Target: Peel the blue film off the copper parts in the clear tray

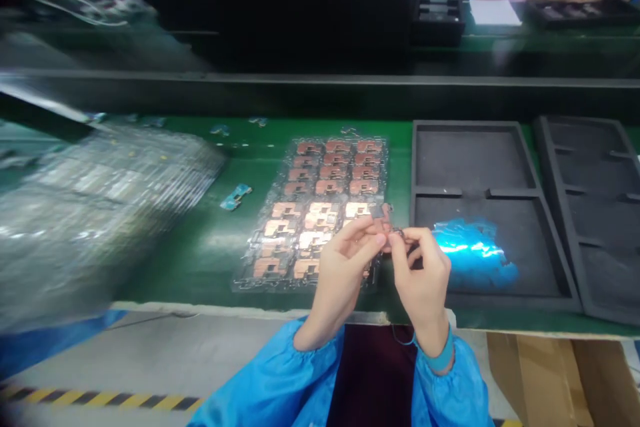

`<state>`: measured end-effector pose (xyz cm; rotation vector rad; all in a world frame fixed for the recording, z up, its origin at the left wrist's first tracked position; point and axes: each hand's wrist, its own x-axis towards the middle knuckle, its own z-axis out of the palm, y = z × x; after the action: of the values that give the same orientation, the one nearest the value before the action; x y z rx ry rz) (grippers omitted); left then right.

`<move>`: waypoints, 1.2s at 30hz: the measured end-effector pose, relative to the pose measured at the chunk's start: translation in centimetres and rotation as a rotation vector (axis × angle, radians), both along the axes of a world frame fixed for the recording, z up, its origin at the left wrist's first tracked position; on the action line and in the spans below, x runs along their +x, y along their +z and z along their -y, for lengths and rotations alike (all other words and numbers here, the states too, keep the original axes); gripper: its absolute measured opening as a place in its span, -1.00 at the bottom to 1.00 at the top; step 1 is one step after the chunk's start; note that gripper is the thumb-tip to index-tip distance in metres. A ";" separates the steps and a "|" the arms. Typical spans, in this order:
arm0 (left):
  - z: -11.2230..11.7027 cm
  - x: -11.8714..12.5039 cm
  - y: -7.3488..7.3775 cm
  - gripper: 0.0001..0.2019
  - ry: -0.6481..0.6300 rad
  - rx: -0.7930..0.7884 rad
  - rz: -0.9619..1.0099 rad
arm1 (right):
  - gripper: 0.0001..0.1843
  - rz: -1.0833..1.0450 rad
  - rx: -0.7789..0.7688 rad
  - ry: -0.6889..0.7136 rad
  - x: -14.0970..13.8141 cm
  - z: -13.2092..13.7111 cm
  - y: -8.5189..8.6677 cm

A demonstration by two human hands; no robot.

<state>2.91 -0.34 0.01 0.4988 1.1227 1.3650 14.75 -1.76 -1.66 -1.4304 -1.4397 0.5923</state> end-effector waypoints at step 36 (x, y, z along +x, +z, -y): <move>-14.0 -23.2 -6.0 -0.65 -0.461 0.375 -1.759 | -0.78 0.133 0.048 -0.001 4.1 -1.8 -3.1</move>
<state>-20.32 13.70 -5.99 2.3116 1.8368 0.4431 18.84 0.06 -4.79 -1.4544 -1.5470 0.4662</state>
